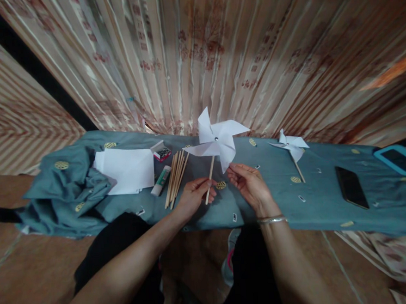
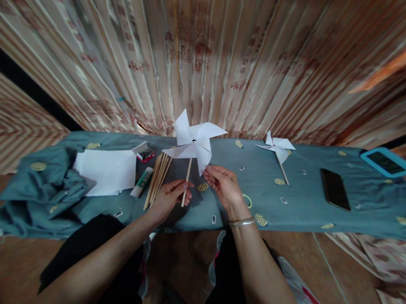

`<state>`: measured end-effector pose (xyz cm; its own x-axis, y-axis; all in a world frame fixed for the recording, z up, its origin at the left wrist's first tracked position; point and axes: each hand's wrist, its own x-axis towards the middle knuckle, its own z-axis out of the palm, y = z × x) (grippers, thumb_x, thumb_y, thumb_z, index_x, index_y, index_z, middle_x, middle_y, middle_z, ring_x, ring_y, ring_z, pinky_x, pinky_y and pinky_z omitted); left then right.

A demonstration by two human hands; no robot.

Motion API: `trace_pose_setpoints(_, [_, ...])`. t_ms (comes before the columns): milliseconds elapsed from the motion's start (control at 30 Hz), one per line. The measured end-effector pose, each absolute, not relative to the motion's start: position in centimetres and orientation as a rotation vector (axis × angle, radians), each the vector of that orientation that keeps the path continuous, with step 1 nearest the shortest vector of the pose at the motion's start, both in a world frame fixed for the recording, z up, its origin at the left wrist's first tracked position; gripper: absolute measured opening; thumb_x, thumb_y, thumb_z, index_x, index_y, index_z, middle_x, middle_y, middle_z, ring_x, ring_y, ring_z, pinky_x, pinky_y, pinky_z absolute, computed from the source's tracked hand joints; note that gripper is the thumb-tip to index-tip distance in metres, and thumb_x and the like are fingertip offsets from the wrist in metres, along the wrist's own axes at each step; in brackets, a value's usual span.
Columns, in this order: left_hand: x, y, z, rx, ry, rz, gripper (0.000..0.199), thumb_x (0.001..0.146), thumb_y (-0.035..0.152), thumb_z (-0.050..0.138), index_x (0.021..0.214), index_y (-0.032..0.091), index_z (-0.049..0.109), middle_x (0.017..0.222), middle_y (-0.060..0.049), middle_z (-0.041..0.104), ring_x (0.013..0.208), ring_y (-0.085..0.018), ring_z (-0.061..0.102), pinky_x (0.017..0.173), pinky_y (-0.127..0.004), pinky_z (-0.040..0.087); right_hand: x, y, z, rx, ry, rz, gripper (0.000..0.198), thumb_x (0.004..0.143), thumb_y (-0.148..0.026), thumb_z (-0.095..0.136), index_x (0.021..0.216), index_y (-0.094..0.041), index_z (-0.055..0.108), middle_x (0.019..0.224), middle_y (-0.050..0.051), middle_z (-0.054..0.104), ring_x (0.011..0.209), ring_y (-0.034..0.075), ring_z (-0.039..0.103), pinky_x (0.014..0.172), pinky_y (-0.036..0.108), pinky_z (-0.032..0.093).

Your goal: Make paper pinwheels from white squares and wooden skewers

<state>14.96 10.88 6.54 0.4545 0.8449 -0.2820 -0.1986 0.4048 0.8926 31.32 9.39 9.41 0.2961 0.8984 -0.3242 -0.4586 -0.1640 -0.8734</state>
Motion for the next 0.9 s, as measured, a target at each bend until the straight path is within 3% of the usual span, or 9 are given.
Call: trace_pose_setpoints(900, [14.9,10.8,6.1,0.921,0.813,0.758,0.033,0.071,0.044,0.069,0.08,0.012,0.065,0.059,-0.001,0.062,0.048,-0.009,0.054,0.05,-0.022,0.044,29.3,9.4,9.6,-1.148,-0.49,1.438,0.027,0.047,-0.031,0.09,0.06,-0.017,0.071,0.056,-0.002,0.067,0.052,0.007,0.058,0.05,0.017,0.044])
